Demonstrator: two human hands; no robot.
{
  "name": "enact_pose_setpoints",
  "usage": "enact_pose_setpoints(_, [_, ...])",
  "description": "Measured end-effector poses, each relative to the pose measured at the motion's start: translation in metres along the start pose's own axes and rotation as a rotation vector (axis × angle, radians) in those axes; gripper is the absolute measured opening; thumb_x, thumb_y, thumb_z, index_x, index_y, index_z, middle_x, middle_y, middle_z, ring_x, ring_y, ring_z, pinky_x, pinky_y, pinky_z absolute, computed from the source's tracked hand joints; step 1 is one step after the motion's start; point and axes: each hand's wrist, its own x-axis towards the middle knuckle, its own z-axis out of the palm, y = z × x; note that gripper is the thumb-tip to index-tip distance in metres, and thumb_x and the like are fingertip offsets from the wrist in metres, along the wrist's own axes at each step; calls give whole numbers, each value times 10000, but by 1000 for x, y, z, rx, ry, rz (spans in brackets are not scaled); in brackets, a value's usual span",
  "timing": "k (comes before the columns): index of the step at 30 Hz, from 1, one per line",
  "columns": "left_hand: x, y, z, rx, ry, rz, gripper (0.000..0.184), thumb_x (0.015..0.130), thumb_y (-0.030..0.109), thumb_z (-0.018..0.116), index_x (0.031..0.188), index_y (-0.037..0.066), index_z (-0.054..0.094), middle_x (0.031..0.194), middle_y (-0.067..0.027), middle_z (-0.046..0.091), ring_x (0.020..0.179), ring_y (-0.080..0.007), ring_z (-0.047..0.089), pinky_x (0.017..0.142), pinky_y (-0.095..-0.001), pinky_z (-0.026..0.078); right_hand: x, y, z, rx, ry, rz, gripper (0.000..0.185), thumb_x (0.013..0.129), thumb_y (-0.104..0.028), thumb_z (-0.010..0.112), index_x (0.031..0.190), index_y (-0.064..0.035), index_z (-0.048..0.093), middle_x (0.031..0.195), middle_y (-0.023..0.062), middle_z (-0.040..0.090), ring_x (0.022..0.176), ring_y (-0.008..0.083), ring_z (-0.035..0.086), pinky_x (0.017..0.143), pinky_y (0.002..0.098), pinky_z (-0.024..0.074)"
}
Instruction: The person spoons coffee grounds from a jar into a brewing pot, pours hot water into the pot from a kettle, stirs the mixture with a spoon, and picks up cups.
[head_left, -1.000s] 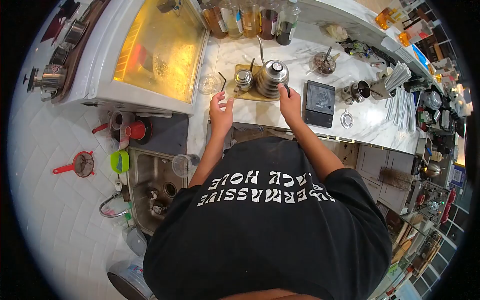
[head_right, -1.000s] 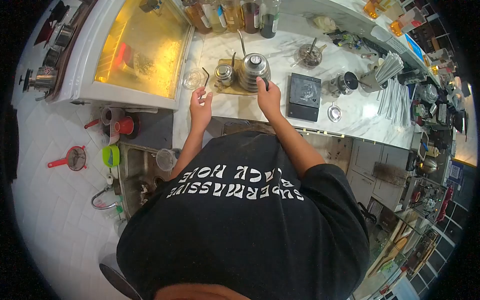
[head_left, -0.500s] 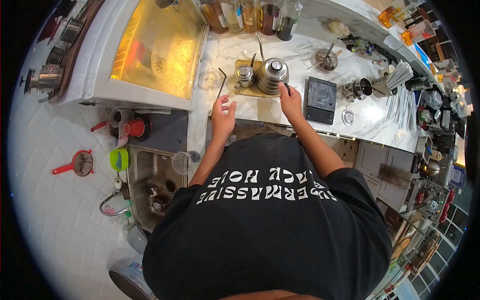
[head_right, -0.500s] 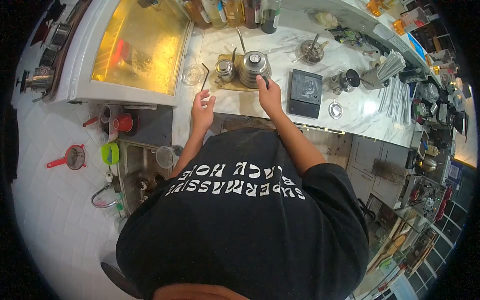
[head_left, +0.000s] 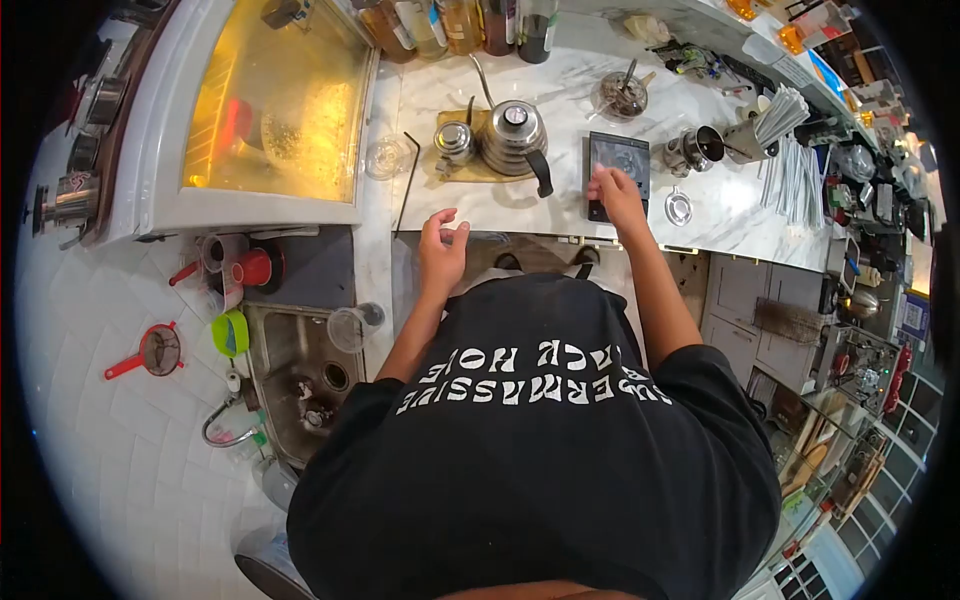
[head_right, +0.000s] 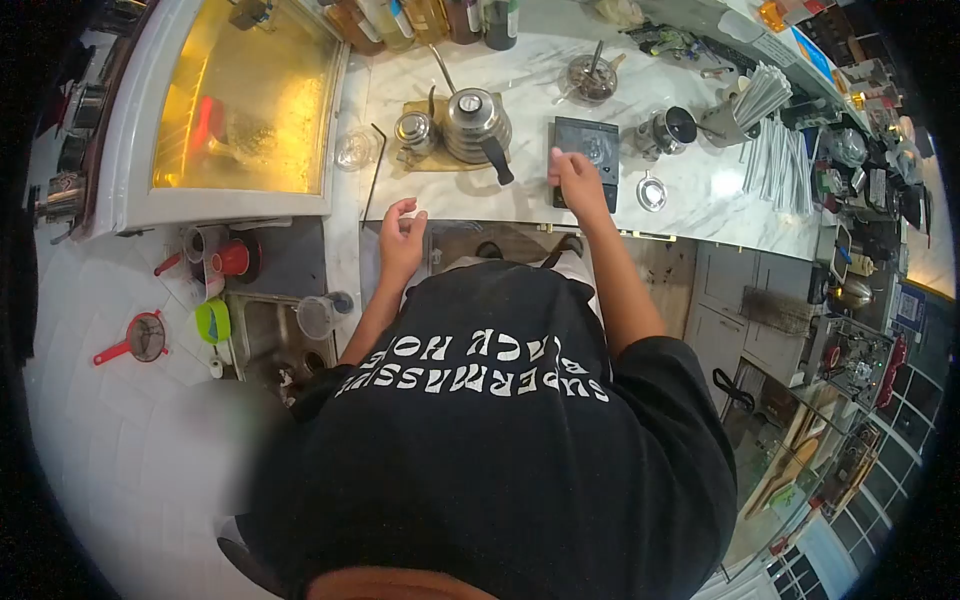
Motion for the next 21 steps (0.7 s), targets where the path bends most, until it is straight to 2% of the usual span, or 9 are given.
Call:
enact_pose_setpoints(5, [-21,0,20,23,-1,-9,366,945,198,732,1264,46,639,1233,-114,650,868,-157,653,754,-319,530,-39,26,-49,33,81,118,415,1028,-421,635,1123,-17,634,968,94,676,811,160,649,768,303,489])
enact_pose_setpoints(7, [-34,4,31,-3,52,-33,356,945,198,731,1254,44,643,1218,-112,656,864,-156,653,748,-313,528,-43,35,-67,23,81,141,318,1037,-411,629,1055,-93,623,958,42,670,776,116,643,691,263,435])
enact_pose_setpoints(8, [-40,8,36,-1,60,-38,356,945,198,731,1254,44,643,1218,-112,656,864,-156,653,748,-313,528,-42,39,-76,-6,52,153,340,1027,-399,647,1130,-76,614,972,58,675,797,121,650,713,274,454])
enact_pose_setpoints(9, [-47,11,42,17,70,-48,356,944,196,732,1256,47,645,1216,-111,657,861,-155,653,736,-309,526,-42,42,-83,-9,39,156,340,1027,-399,647,1130,-76,614,972,58,675,797,121,650,713,274,454])
enact_pose_setpoints(11, [-64,16,51,42,96,-70,356,944,195,733,1257,50,647,1215,-109,658,858,-153,654,723,-304,525,-49,37,-90,-137,58,81,480,980,-388,704,1264,-27,563,961,99,673,778,160,648,733,312,500])
enact_pose_setpoints(12, [-73,17,56,6,67,-107,361,956,191,723,1277,53,635,1224,-94,662,896,-146,645,757,-304,525,-52,35,-94,-137,40,83,480,980,-388,704,1264,-27,563,961,99,673,778,160,648,733,312,500])
enact_pose_setpoints(14, [-92,40,65,3,29,-154,353,971,174,709,1293,56,625,1236,-74,664,932,-129,630,785,-299,522,-53,23,-101,-229,43,2,583,956,-365,732,1372,-33,494,964,116,674,768,166,655,713,319,513])
enact_pose_setpoints(17, [-119,44,80,-36,77,-129,341,946,178,728,1249,41,650,1213,-105,653,874,-149,653,720,-301,528,-43,30,-108,-278,5,-63,641,949,-352,733,1430,-33,455,966,131,678,777,180,670,721,327,524])
enact_pose_setpoints(21, [-162,46,85,-49,134,-176,342,952,155,722,1262,37,638,1223,-99,646,911,-151,645,752,-301,527,-50,39,-99,-293,-91,-108,669,953,-344,726,1463,-34,425,1007,151,677,778,197,676,735,335,531])
